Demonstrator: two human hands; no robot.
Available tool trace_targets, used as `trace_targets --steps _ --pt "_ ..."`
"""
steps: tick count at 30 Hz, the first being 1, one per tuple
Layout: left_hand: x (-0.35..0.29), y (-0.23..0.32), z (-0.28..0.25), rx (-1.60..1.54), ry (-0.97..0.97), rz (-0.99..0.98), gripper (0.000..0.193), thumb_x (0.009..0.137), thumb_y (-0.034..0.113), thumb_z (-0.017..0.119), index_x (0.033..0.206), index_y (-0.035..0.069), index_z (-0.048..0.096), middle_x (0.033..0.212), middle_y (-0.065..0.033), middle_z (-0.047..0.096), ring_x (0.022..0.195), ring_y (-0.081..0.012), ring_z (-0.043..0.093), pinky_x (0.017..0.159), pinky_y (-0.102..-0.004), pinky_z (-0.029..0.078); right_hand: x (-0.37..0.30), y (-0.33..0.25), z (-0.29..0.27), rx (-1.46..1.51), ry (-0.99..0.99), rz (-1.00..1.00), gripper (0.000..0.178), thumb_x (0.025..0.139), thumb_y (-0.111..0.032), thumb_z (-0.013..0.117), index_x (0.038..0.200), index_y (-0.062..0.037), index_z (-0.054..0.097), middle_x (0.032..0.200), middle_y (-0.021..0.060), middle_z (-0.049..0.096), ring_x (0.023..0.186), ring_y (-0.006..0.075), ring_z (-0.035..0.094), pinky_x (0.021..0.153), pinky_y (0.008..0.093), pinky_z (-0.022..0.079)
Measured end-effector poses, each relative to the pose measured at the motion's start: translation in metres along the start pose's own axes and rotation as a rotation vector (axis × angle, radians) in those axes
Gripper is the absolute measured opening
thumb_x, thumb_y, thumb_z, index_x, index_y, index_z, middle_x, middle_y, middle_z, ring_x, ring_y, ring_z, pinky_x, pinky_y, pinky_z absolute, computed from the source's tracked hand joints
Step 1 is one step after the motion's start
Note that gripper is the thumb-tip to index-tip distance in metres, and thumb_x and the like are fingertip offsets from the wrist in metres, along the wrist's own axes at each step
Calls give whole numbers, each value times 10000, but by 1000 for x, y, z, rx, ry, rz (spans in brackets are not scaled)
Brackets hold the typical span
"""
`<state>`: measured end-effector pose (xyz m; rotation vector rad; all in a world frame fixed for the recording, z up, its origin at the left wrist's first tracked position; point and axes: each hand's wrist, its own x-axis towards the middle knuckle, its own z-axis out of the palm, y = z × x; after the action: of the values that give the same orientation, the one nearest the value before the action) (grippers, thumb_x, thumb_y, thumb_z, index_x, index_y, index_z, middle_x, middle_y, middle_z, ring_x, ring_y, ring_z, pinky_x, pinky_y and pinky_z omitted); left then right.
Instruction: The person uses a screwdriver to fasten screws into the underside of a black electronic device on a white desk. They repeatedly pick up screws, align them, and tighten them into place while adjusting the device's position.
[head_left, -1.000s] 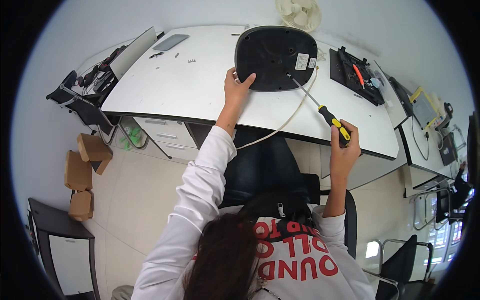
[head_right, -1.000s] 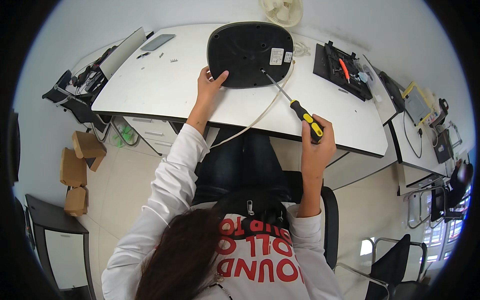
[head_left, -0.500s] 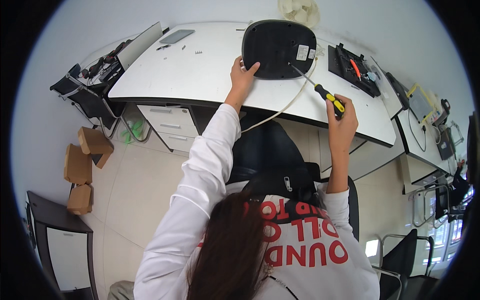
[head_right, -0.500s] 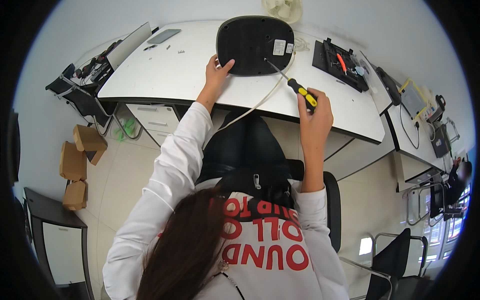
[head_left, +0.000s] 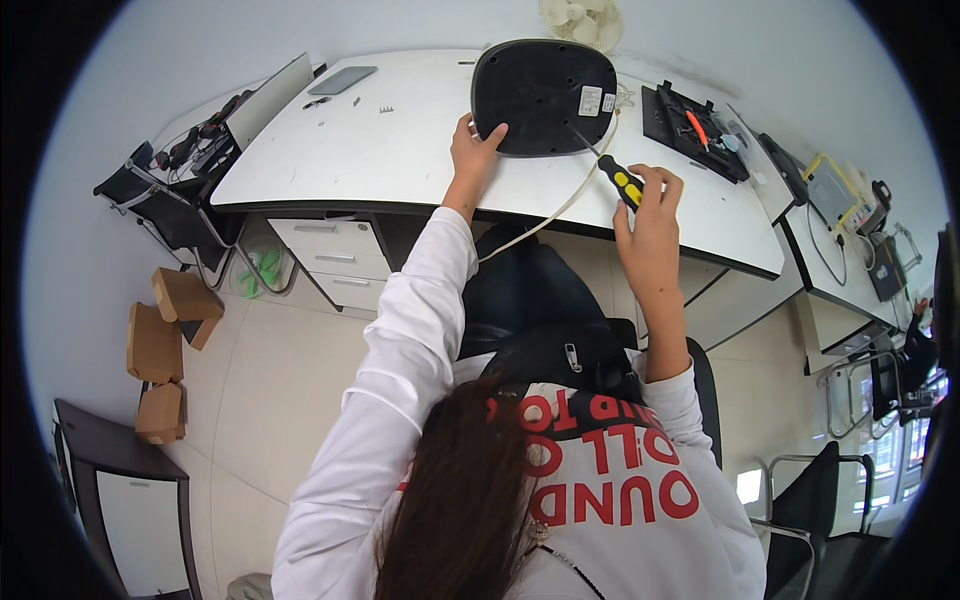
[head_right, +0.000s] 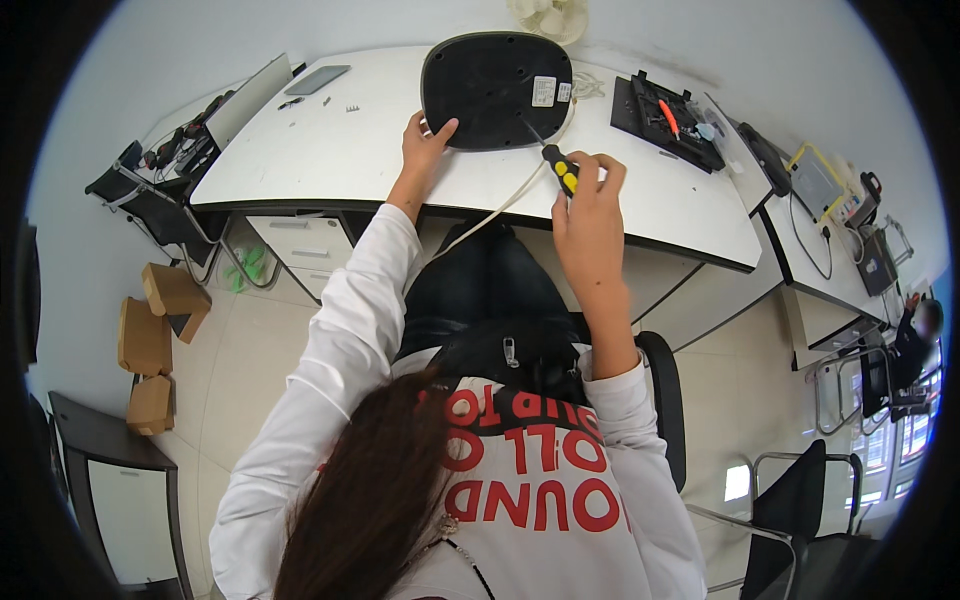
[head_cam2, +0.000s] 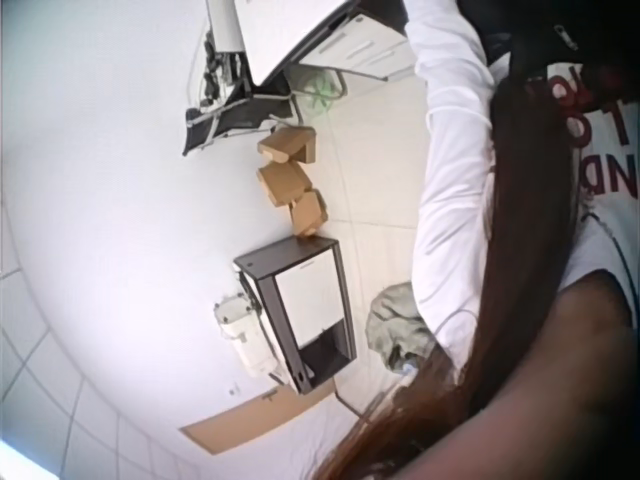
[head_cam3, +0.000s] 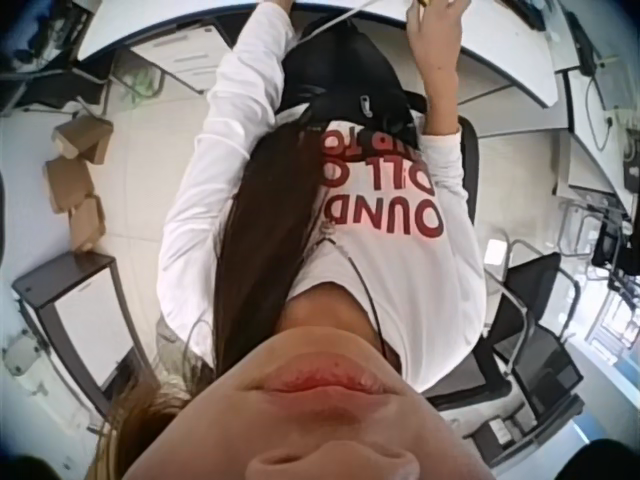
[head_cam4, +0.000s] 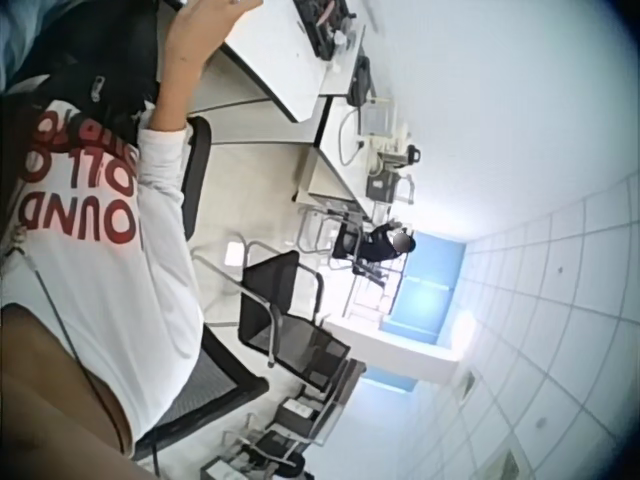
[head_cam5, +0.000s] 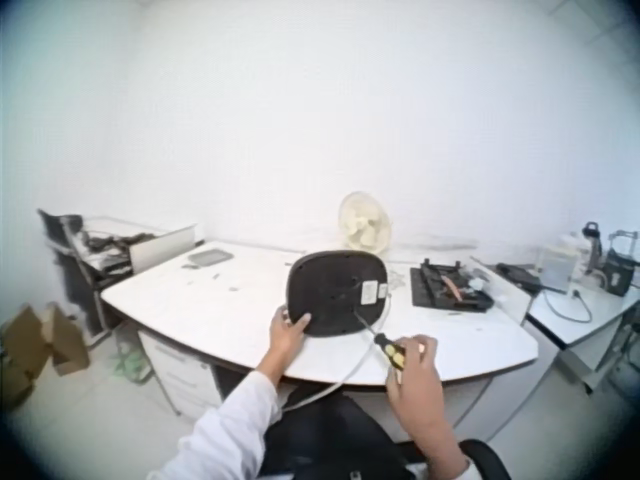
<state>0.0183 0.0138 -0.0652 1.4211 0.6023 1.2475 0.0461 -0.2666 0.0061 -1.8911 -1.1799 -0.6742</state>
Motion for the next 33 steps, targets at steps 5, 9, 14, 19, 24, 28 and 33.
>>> trace_targets --steps 5,9,14,19,24,28,33 --pt "1 -1 1 -14 -18 1 623 743 217 760 1236 -28 469 1074 -175 604 925 -220 611 817 -305 487 7 -6 -6 -140 -85 36 294 851 -50 585 1129 -71 492 1080 146 448 818 320 612 682 391 499" --pt "0 1 0 -5 -16 5 636 742 237 765 1236 -29 465 1057 -174 613 912 -217 618 810 -303 491 16 -7 -8 -236 -65 33 252 875 -80 557 1121 -68 507 1062 151 461 782 317 610 664 387 502" --pt "-2 4 1 38 -9 -5 652 737 253 769 1240 -29 462 1059 -179 614 911 -224 620 813 -308 490 15 -8 -10 -196 -57 -75 270 889 -117 535 1148 -56 486 1010 153 493 754 310 616 645 385 506" --pt "1 -1 -2 67 -7 10 659 744 267 762 1244 -34 457 1072 -186 605 915 -224 611 810 -313 486 25 -14 -16 -438 -284 67 324 902 -169 527 1189 -36 458 1016 150 511 735 313 619 621 392 506" --pt "4 -5 -1 51 -26 5 649 751 260 755 1245 -36 457 1071 -180 602 901 -220 602 802 -310 483 20 0 -8 -246 -161 -13 440 846 -138 598 1231 -47 407 1083 184 469 763 341 624 643 401 518" --pt "4 -2 2 38 -17 2 643 753 256 755 1242 -37 458 1073 -176 598 896 -219 601 800 -307 482 13 11 5 -165 -207 -1 481 778 -45 644 1197 -45 409 1090 198 444 738 366 614 646 415 514" --pt "2 -2 2 15 -25 35 637 753 253 757 1237 -36 460 1069 -172 598 891 -210 600 790 -302 483 23 17 0 -198 -43 -66 251 832 -140 622 1054 -82 519 984 127 531 698 335 612 614 406 505"
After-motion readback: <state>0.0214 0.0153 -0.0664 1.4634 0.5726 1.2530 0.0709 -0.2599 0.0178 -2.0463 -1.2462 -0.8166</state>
